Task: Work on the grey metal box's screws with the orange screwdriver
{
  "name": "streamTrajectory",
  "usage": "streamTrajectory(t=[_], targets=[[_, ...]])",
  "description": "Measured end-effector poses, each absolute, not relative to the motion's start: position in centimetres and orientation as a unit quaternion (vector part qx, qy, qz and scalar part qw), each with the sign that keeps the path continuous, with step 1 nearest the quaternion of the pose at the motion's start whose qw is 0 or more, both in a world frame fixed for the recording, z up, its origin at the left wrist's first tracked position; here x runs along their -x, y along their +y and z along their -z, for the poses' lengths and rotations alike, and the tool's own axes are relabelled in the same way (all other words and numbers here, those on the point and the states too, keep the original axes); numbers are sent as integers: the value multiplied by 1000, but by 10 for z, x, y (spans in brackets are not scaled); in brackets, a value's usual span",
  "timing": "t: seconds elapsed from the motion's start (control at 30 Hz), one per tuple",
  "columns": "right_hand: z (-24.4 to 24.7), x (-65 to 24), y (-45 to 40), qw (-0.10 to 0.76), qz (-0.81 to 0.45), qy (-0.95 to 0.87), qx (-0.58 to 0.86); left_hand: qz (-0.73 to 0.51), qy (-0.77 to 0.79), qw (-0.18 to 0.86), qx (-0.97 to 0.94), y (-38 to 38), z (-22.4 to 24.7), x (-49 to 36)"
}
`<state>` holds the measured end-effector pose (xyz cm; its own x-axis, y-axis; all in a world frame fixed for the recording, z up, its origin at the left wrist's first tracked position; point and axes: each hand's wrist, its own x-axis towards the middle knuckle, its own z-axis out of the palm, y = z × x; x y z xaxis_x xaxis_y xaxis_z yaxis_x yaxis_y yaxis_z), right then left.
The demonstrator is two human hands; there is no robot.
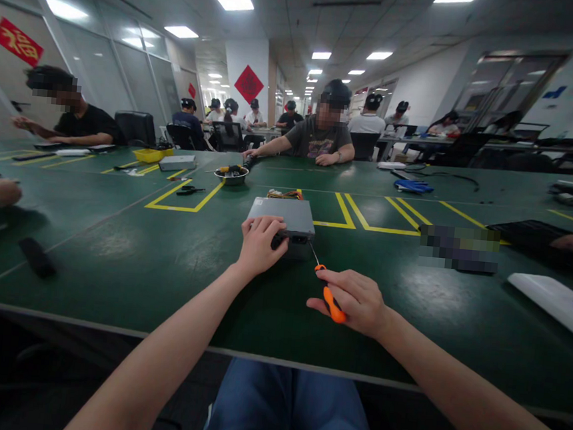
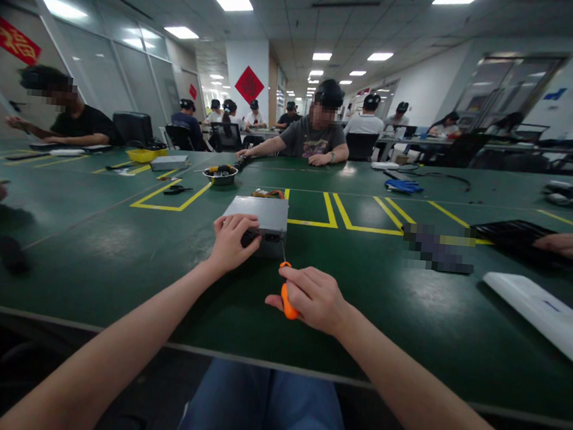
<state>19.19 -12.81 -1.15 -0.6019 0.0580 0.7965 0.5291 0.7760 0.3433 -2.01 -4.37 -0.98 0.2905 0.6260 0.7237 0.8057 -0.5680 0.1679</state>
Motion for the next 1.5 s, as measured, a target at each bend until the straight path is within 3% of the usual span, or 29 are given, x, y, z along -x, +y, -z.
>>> streamTrajectory(t=[0.27,0.53,0.73,0.93,1.17,1.5], targets=[[6,-192,-136,345,306,-872,162,395,-452,113,792,-44,10,19],[11,-192,-130,421,278,-848,161,388,-456,108,794,-45,8,19],[10,-192,-133,396,290,-850,193,388,-457,110,792,-46,8,19],[12,-197,-132,370,209,-891,163,390,-454,110,794,-46,8,19],[14,-195,-130,430,227,-859,157,392,-452,109,794,-46,8,20],[10,-195,-134,348,284,-882,143,392,-452,109,794,-46,8,19]])
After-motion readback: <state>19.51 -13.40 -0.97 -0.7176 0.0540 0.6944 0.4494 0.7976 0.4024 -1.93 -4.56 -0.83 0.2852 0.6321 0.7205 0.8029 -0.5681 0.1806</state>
